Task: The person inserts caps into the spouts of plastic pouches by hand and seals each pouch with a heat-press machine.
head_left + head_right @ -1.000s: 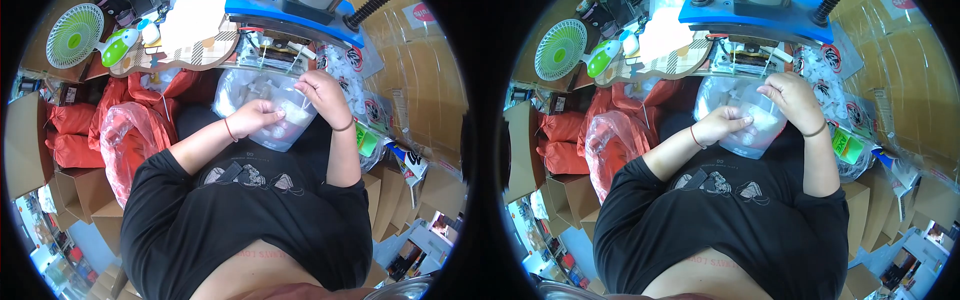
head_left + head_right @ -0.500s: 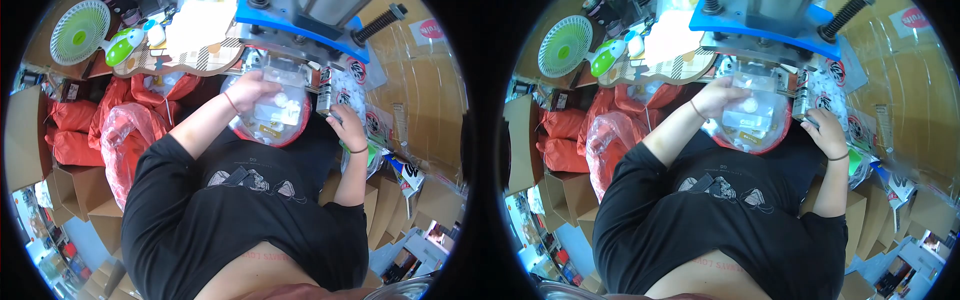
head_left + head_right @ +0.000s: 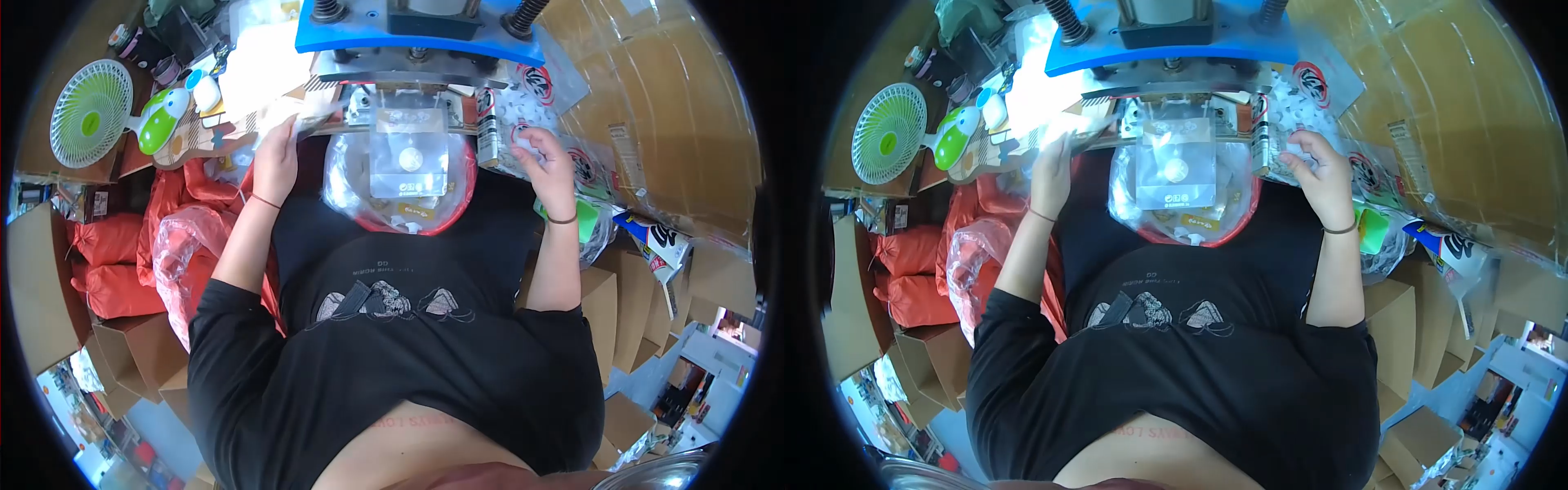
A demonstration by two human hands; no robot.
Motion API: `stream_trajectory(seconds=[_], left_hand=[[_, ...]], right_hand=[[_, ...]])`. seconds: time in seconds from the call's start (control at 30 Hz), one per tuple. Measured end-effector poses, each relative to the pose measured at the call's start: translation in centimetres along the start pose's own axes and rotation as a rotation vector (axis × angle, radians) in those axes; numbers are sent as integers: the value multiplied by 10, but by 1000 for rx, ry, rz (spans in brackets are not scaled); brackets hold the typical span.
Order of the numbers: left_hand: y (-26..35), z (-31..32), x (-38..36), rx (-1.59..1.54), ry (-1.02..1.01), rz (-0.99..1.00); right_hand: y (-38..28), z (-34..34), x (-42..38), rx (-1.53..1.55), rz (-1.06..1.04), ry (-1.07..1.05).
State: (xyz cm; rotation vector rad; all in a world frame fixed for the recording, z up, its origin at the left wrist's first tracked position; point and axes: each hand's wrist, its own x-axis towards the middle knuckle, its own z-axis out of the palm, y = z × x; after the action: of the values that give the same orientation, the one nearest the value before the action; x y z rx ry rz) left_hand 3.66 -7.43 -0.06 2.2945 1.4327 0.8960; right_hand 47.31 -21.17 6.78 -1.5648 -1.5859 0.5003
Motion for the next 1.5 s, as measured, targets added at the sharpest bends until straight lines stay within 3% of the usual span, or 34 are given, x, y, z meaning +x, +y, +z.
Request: stream_trajectory(seconds=[0.03,0.1,0.2,0.27,0.37,0.43,0.5,0.57,0.63,0.67,0.73,0.77,0.9,1.0,1.13,1.23,1.3,1.33,1.4,1.5], left_hand=[[24,-6,0,-443,-10,-219],[45,-5,-5,-561,-121,-162],[83,-2,-6,-728,-293,-255],[91,5,-6,-729,-298,-269],[97,7,-7,-754,-366,-265],[106,5,-9,-782,-406,-277],[117,6,-10,-778,-483,-279],[131,7,-12,-855,-530,-303],[139,12,-17,-1040,-605,-353],[140,16,-20,-1040,-607,-351],[141,23,-24,-1344,-688,-405],[144,22,-26,-1382,-782,-473],[162,29,-33,-1518,-823,-584],[155,41,-31,-1478,-920,-457],[161,42,-33,-1549,-925,-571],[157,46,-32,-1526,-948,-568],[154,42,-30,-1504,-1008,-623],[150,46,-29,-1503,-1004,-623],[137,57,-21,-1550,-785,-599],[128,52,13,-1586,-589,-654]], right_hand=[[-2,6,0,135,68,-60],[-15,24,4,178,74,-133],[-31,42,11,91,17,-233],[-37,51,15,482,8,-109],[-48,42,17,560,88,-160],[-56,44,17,561,103,-173],[-71,51,22,420,-145,-187],[-93,58,24,483,-60,-135],[-99,62,32,351,-156,-143],[-98,54,34,297,-118,-198],[-86,36,39,214,-161,-295],[-86,26,38,231,-39,-393],[-100,16,31,209,38,-461],[-84,9,31,196,49,-518],[-63,15,28,264,-28,-545],[-53,21,24,380,88,-432],[-43,10,25,449,177,-150],[-35,4,26,450,174,-152],[-15,-9,29,790,379,79],[2,-9,24,727,381,-69]])
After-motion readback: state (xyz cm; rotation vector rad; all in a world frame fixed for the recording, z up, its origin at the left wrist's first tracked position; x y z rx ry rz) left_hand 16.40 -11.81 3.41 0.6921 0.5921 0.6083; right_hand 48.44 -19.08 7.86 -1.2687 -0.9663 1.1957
